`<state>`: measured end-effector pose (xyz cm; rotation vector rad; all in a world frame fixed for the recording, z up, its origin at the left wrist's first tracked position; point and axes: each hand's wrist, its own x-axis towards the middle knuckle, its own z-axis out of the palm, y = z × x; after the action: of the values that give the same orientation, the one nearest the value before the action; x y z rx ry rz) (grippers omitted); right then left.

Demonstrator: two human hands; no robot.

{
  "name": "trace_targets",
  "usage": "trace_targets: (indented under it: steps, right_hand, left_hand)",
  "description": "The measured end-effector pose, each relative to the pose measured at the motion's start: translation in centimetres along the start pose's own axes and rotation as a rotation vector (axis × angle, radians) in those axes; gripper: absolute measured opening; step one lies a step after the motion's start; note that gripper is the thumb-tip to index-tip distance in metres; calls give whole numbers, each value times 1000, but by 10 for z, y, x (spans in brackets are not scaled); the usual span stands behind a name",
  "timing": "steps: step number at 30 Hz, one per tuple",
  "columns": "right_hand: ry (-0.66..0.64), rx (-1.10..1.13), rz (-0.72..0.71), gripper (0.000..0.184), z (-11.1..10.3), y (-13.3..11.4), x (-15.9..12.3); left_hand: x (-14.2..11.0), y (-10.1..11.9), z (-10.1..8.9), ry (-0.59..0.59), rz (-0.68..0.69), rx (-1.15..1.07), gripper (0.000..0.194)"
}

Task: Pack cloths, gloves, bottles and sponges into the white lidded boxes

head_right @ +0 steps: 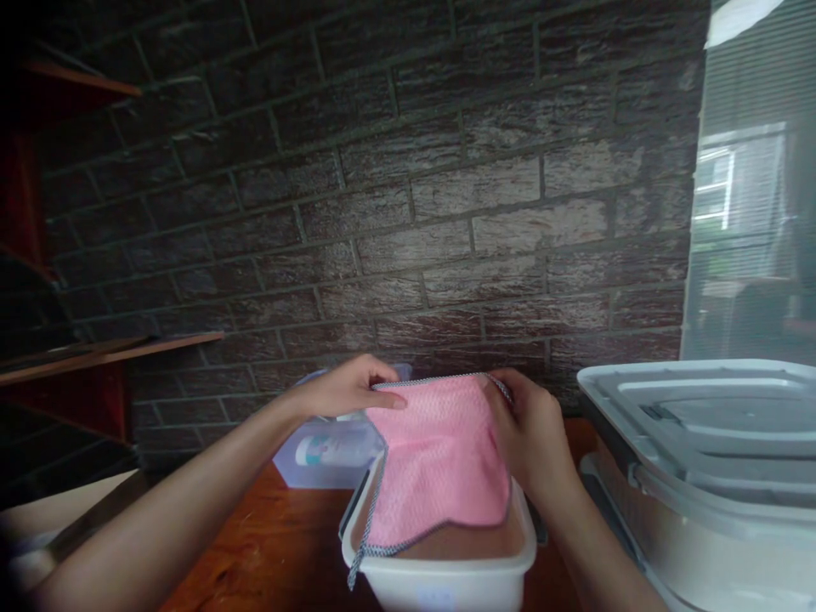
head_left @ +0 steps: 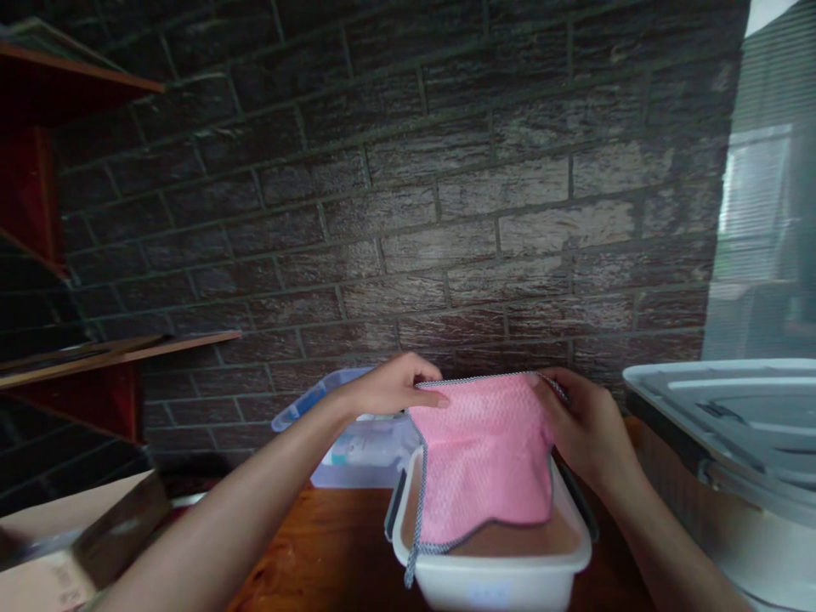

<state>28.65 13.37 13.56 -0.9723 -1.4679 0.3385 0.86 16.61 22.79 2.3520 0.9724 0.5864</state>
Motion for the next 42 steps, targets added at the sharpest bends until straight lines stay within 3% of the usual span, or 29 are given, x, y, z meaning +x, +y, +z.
trace_targets:
  steps: [3, 5, 11, 15, 23, 30, 42]
  right_hand:
    - [141, 212, 66, 25, -4, 9, -4]
    - [139, 302, 98, 24, -3, 12, -5]
    - [128, 661, 295, 24, 6, 16, -6]
    - [247, 730, 366, 22, 6, 14, -4]
    - [286, 704, 243, 17, 1, 7, 9]
    - [490, 573, 63, 14, -2, -7, 24]
    - [446, 347, -37, 20, -10, -21, 26]
  left_hand:
    - [-13, -20, -1, 67, -24, -95, 34]
    - [-19, -26, 0, 140, -24, -149, 35]
    - [-29, -28, 2, 309, -24, -291, 34]
    - [-32, -28, -1, 334, -46, -335, 32]
    - [-22, -17, -8, 440, -39, -297, 32]
    - [-12, -10, -20, 523, 20, -258, 31]
    - [-9, -18, -43, 555, 70, -180, 32]
